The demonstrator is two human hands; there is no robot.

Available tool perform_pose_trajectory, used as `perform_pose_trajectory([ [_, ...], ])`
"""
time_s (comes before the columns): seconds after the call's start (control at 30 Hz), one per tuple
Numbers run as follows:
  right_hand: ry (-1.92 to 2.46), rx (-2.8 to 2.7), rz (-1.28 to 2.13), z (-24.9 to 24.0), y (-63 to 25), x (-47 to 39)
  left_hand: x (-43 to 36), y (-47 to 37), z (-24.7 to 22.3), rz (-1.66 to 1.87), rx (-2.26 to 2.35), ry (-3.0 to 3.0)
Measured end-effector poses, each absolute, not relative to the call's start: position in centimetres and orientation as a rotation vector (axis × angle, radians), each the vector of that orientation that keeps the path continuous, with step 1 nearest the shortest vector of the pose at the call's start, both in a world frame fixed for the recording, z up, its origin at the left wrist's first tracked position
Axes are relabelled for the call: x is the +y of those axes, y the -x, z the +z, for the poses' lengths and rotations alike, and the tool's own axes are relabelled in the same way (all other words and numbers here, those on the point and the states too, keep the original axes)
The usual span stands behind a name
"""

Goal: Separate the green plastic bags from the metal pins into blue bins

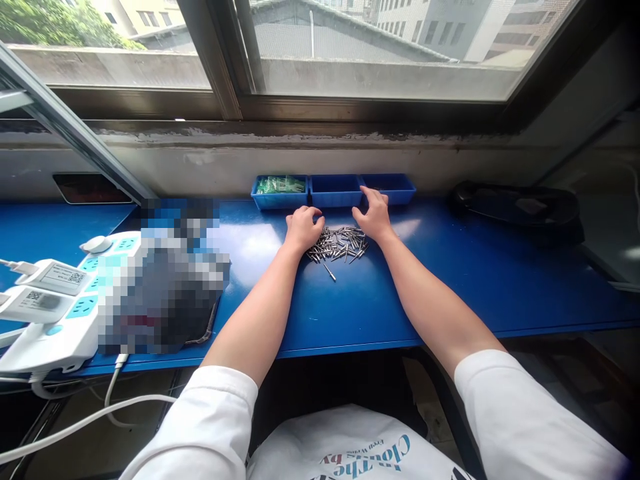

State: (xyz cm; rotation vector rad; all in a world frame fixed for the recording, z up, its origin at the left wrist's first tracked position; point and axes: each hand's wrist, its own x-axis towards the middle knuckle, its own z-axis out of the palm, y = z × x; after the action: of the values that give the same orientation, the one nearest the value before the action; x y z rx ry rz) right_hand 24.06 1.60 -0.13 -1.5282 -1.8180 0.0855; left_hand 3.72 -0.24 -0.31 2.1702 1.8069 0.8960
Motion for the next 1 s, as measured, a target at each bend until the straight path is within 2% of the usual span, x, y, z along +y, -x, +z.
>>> perform_pose_trajectory([
  [0.6,1.690,-1.929,0.148,-1.7,-23.9,3.0,-0.6,-4.0,-0.3,0.821,1.761,-2.205],
  [1.0,1.588,-1.893,0.120,-1.7,-24.1,2.8,-0.5,-3.9,-0.5,0.814,1.761,-2.232],
])
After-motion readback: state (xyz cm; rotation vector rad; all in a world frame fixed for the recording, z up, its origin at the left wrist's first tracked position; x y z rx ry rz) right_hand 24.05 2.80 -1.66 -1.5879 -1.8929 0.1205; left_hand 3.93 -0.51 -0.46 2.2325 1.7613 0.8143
